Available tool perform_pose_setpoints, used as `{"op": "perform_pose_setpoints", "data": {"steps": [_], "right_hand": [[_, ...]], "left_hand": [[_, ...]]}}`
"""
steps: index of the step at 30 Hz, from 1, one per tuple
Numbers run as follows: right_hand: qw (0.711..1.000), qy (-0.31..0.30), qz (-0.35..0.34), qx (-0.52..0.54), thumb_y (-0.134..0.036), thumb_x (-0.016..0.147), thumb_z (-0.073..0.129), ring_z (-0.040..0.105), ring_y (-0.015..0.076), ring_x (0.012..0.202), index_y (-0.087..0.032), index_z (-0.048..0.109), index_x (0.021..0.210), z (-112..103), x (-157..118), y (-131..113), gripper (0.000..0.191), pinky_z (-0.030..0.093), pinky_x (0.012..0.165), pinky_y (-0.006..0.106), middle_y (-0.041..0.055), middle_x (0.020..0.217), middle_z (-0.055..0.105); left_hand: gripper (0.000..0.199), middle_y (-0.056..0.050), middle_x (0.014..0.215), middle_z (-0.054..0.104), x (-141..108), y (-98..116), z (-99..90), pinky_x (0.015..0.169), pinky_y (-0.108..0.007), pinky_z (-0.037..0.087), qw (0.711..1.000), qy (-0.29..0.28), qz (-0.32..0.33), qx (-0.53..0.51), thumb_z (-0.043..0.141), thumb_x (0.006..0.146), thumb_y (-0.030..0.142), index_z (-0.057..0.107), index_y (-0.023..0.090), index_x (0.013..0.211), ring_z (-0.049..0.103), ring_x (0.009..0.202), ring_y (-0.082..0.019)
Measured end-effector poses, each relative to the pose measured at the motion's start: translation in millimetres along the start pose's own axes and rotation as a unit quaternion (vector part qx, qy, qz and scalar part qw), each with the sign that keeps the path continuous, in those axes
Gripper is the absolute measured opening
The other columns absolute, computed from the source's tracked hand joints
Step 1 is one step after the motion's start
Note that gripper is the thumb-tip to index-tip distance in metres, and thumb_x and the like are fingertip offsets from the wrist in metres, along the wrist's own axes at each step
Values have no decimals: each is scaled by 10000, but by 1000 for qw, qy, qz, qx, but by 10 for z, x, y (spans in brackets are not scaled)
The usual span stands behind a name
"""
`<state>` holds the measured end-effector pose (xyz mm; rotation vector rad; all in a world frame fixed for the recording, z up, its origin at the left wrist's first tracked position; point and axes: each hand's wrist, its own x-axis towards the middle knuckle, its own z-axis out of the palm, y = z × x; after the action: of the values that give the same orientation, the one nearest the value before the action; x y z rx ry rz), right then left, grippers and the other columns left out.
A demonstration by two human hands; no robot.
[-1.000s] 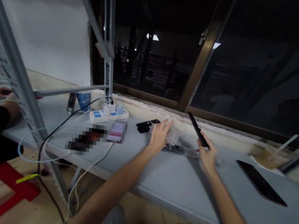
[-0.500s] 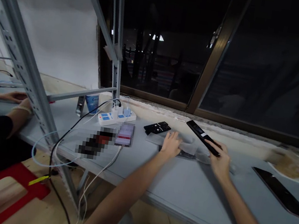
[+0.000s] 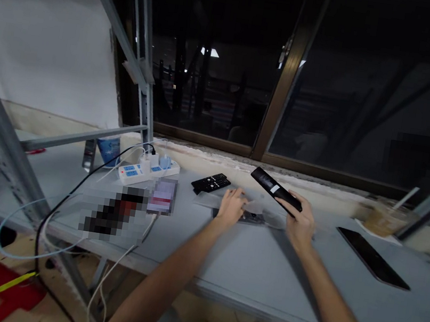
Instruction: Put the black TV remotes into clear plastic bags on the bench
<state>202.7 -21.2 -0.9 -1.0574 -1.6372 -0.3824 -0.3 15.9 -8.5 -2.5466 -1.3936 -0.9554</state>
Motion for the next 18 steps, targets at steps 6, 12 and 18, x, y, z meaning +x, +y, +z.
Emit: {"op": "perform_pose_setpoints", "data": {"steps": [6,12,18], "right_hand": [[980,77,142,120,-252,763,528,617,199,893,-226,639,1015,4,84,-115,276,485,784,355,57,1037,635],[849,168,395,308,-467,689,575,542,108,433,-200,474,1119,2,175,-170,516,291,334,171,6,705,651],[761,195,495,370,-396,714,431,326,79,286,-184,548,852,-81,208,-38,278,205,319,202,-68,387,495]], "left_hand": [[190,-28,1052,568,3,-16,-43,845,-307,330,998,-34,-45,3,518,745,72,648,196,808,526,948,-161],[220,-40,1030,562,-9,20,-115,831,-289,335,997,-31,-70,13,510,732,42,619,188,854,533,920,-161],[230,-39,1009,556,-39,77,-98,844,-314,309,997,22,-67,38,577,744,230,548,207,971,491,990,-199]]}}
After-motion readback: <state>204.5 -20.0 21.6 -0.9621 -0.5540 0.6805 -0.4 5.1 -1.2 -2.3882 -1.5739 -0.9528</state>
